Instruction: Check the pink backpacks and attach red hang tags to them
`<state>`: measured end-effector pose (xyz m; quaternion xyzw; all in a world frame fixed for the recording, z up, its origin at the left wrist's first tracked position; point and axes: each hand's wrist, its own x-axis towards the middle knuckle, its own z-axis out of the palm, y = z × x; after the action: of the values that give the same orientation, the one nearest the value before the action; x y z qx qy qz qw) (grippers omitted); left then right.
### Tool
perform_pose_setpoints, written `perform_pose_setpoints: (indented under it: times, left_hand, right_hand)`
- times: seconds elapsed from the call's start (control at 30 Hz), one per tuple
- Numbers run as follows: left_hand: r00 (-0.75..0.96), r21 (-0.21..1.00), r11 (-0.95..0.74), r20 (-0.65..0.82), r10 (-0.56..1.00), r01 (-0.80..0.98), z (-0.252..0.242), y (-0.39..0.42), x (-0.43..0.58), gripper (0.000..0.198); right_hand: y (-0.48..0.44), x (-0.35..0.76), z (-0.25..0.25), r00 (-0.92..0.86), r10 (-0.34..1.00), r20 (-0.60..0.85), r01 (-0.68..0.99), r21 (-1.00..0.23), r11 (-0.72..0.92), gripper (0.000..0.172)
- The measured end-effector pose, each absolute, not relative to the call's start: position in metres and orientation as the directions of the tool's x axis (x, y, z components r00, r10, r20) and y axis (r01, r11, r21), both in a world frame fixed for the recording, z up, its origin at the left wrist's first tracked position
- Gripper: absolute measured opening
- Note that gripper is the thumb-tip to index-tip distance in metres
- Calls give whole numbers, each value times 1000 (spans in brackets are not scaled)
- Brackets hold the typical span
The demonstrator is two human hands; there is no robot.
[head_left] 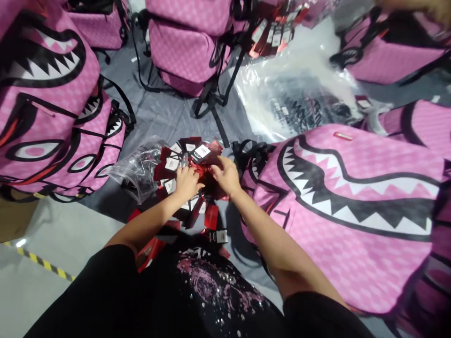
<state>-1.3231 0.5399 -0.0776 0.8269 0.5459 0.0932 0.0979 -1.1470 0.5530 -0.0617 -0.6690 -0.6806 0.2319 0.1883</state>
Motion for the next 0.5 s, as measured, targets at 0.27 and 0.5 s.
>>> perform_pose_setpoints:
  times: [0.27,0.5]
  left_hand:
    - [55,357,-157,280,958,921,-75,480,-1398,53]
    - [-174,383,224,-161,971,896,-107,297,-1437,56]
  right_hand:
    - [315,-1088,-105,-313,909,-276,815,-569,108,30]
    - [288,-1102,-144,-364,899,-242,823,-535,190,35]
